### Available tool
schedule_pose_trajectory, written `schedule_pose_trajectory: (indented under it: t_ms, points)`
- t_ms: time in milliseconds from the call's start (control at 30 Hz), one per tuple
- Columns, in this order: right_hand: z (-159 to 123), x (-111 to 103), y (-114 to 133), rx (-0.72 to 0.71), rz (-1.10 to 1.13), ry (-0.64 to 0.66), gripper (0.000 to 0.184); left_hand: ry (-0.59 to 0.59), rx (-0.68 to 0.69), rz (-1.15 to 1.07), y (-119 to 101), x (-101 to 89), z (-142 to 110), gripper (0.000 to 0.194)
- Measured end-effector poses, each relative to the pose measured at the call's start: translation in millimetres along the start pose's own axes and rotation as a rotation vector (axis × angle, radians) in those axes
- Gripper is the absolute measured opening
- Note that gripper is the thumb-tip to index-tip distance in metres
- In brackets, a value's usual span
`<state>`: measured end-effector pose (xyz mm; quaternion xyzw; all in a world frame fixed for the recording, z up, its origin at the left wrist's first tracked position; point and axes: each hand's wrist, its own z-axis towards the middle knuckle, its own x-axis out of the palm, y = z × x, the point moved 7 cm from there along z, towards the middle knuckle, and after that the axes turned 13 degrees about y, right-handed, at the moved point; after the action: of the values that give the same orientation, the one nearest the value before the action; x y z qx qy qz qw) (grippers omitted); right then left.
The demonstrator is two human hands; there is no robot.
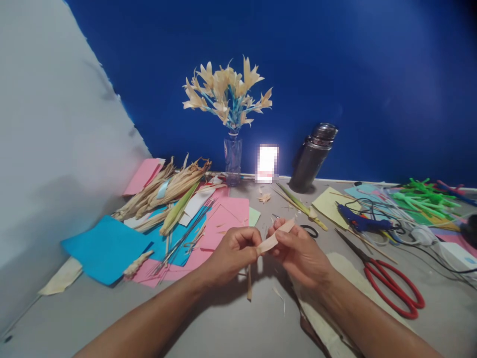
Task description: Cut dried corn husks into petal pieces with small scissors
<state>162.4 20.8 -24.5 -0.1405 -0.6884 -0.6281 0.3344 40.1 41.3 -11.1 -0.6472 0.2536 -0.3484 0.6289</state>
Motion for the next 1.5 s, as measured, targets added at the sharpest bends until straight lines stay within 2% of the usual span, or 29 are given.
schedule_pose_trajectory:
  t_ms: [133, 300, 433, 600, 700, 900, 1100, 1167, 1300, 1367, 1500]
  points:
    - [-0.3, 0.6, 1.4, -0.034, -0.085, -0.025, 0.031, -0.052, -0.034, -0.039, 7.0, -0.1, 1.1, 0.015]
    - [0.5, 2.0, -10.3, -0.002, -0.170, 0.015, 0.032, -0.118, -0.036, -0.137, 13.3, 1.0, 2.5, 0.008]
    - [-0.7, 0.8, -14.3, 0.028, -0.185, 0.014, 0.035, -0.035, 0.023, -0.206, 9.8, 5.7, 3.9, 0.007]
    - [-2.6, 10.2, -13.3, 0.051, -0.094, 0.105, 0.035, 0.049, 0.056, -0.319, 11.0, 6.1, 4.6, 0.006]
    - [-1.7, 6.0, -11.1, 0.024, -0.094, 0.068, 0.033, 0.046, 0.050, -0.330, 13.0, 6.8, 5.3, 0.007]
    - [-0.3, 0.4, -10.1, 0.021, -0.150, -0.005, 0.036, -0.050, 0.019, -0.242, 14.4, 6.6, 4.9, 0.010]
    - [-3.2, 18.1, -9.7, 0.061, 0.010, 0.118, 0.034, 0.039, 0.075, -0.258, 5.9, 5.6, 0.7, 0.006]
    - [-3.1, 15.1, -7.8, 0.054, -0.011, 0.094, 0.034, 0.042, 0.066, -0.250, 4.1, 4.8, -0.6, 0.006]
    - [-1.4, -0.7, -4.2, -0.013, -0.079, -0.037, 0.034, 0.005, 0.065, -0.175, 1.8, 4.8, 0.0, 0.011]
    - [-1.3, -6.5, -3.9, -0.042, -0.115, -0.092, 0.035, -0.063, 0.060, -0.114, 2.1, 2.7, 0.3, 0.012]
    - [-2.4, -7.3, -5.4, -0.040, -0.237, -0.095, 0.037, -0.206, 0.000, -0.025, 5.3, -2.4, -1.7, 0.009]
